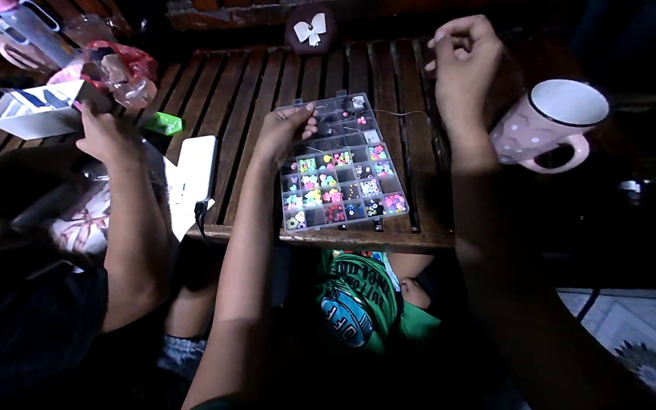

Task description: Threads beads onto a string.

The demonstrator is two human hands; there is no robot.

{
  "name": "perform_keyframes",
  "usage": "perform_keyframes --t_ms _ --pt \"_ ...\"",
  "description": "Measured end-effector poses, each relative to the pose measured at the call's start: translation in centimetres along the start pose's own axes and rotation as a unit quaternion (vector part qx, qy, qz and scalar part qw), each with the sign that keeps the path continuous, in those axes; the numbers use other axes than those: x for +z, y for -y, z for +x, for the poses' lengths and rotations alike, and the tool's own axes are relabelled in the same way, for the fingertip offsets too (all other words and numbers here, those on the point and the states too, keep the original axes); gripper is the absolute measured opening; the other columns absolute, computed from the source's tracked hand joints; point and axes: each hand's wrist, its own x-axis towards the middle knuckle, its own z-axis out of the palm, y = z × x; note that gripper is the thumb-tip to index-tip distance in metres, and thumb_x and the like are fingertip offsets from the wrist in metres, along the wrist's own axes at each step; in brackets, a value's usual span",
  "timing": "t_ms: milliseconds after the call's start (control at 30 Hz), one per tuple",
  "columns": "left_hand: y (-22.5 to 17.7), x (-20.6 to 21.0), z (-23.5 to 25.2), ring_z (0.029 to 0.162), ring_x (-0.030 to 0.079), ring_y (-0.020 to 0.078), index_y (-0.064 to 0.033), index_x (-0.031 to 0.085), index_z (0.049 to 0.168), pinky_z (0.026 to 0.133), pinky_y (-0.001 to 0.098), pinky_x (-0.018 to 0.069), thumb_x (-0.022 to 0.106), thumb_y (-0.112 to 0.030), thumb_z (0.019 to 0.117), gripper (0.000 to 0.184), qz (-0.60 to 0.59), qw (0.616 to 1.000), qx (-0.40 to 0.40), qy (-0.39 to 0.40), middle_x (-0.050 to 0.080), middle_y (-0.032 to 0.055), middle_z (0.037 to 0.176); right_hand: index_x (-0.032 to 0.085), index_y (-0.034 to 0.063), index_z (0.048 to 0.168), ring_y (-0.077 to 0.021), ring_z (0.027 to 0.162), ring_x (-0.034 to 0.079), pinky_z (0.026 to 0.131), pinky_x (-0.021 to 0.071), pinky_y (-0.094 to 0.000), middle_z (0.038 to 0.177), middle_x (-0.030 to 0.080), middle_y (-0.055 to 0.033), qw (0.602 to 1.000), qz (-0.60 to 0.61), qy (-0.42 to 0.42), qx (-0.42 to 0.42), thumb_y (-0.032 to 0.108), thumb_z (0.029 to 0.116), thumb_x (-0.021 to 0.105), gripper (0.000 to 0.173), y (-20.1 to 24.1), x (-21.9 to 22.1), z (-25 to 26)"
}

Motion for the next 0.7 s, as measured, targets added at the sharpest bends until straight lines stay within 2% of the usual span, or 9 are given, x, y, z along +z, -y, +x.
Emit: perform_keyframes --t_ms 67,167,233,300,367,433,567,633,700 --pt "-0.1 0.1 -0.1 0.068 0.064 0.0018 -0.0040 0.067 0.100 0.067 0.0180 0.0553 0.054 -0.016 0.1066 0.018 -0.002 1.000 -0.006 0.000 0.067 -0.0048 0.078 0.060 -0.0042 0.119 -0.0047 0.081 0.064 0.073 0.0546 -0.0209 0.107 0.064 -0.0091 0.999 0.036 0.031 0.006 0.011 0.1051 0.053 0.022 0.4 -0.4 0.0" --pt "-0.1 0.1 -0.2 0.068 0.064 0.0025 -0.0043 0.067 0.098 0.067 0.0186 0.0557 0.055 -0.016 0.1063 0.019 -0.002 1.000 -0.013 0.004 0.066 -0.0045 0.077 0.063 -0.0031 0.115 -0.0029 0.074 0.061 0.070 0.0538 -0.0223 0.095 0.066 -0.0041 0.965 0.037 0.258 0.012 0.010 0.1018 0.058 0.019 2.6 -1.2 -1.1" --pt "-0.2 0.2 -0.2 0.068 0.064 0.0022 -0.0047 0.067 0.098 0.068 0.0181 0.0555 0.055 -0.017 0.1064 0.019 0.000 1.000 -0.017 0.006 0.066 -0.0050 0.076 0.067 -0.0014 0.108 -0.0048 0.069 0.059 0.065 0.0519 -0.0235 0.088 0.067 -0.0043 0.901 0.001 0.433 0.015 0.008 0.0993 0.063 0.014 4.4 -1.0 -2.3" --pt "-0.3 0.2 -0.3 0.068 0.064 0.0017 -0.0050 0.067 0.098 0.069 0.0182 0.0556 0.055 -0.016 0.1062 0.018 0.008 1.000 -0.017 0.010 0.066 -0.0056 0.076 0.069 -0.0024 0.107 -0.0096 0.071 0.060 0.069 0.0519 -0.0276 0.087 0.067 -0.0080 0.819 -0.045 0.571 0.033 0.005 0.0982 0.066 0.012 6.2 -0.2 -3.3" --pt "-0.3 0.1 -0.4 0.069 0.064 0.0013 -0.0052 0.067 0.098 0.069 0.0184 0.0553 0.055 -0.016 0.1065 0.019 0.020 0.999 -0.013 0.022 0.066 -0.0062 0.076 0.070 -0.0026 0.105 -0.0097 0.071 0.058 0.070 0.0503 -0.0276 0.085 0.067 -0.0081 0.755 -0.094 0.647 0.034 0.006 0.0976 0.068 0.012 7.1 0.8 -4.0" --pt "-0.3 0.1 -0.4 0.068 0.064 0.0011 -0.0059 0.067 0.096 0.069 0.0185 0.0553 0.054 -0.017 0.1070 0.021 0.029 0.999 -0.012 0.031 0.066 -0.0069 0.075 0.070 -0.0038 0.105 -0.0116 0.070 0.054 0.069 0.0471 -0.0297 0.083 0.064 -0.0089 0.724 -0.131 0.677 0.027 0.007 0.0981 0.068 0.013 7.5 1.4 -4.3" --pt "-0.2 0.1 -0.3 0.068 0.063 0.0020 -0.0047 0.067 0.099 0.068 0.0192 0.0550 0.048 -0.021 0.1096 0.027 0.036 0.998 -0.020 0.040 0.065 -0.0064 0.076 0.072 -0.0011 0.110 -0.0096 0.074 0.057 0.072 0.0503 -0.0288 0.093 0.068 -0.0088 0.759 -0.074 0.647 -0.003 0.006 0.1015 0.061 0.015 5.8 1.5 -4.1" --pt "-0.3 0.1 -0.4 0.069 0.064 0.0020 -0.0049 0.067 0.100 0.069 0.0191 0.0550 0.046 -0.023 0.1104 0.029 0.033 0.998 -0.024 0.045 0.066 -0.0061 0.076 0.071 0.0007 0.112 -0.0044 0.068 0.054 0.064 0.0472 -0.0224 0.091 0.066 -0.0053 0.816 -0.026 0.577 -0.019 0.006 0.1031 0.058 0.017 5.2 1.8 -4.1" --pt "-0.5 0.2 -0.5 0.069 0.063 0.0017 -0.0057 0.067 0.100 0.069 0.0187 0.0548 0.045 -0.023 0.1106 0.030 0.023 0.998 -0.030 0.049 0.066 -0.0060 0.077 0.068 0.0017 0.115 -0.0038 0.069 0.052 0.064 0.0458 -0.0216 0.095 0.065 -0.0052 0.883 0.002 0.466 -0.055 0.009 0.1023 0.060 0.017 4.6 2.6 -4.4"
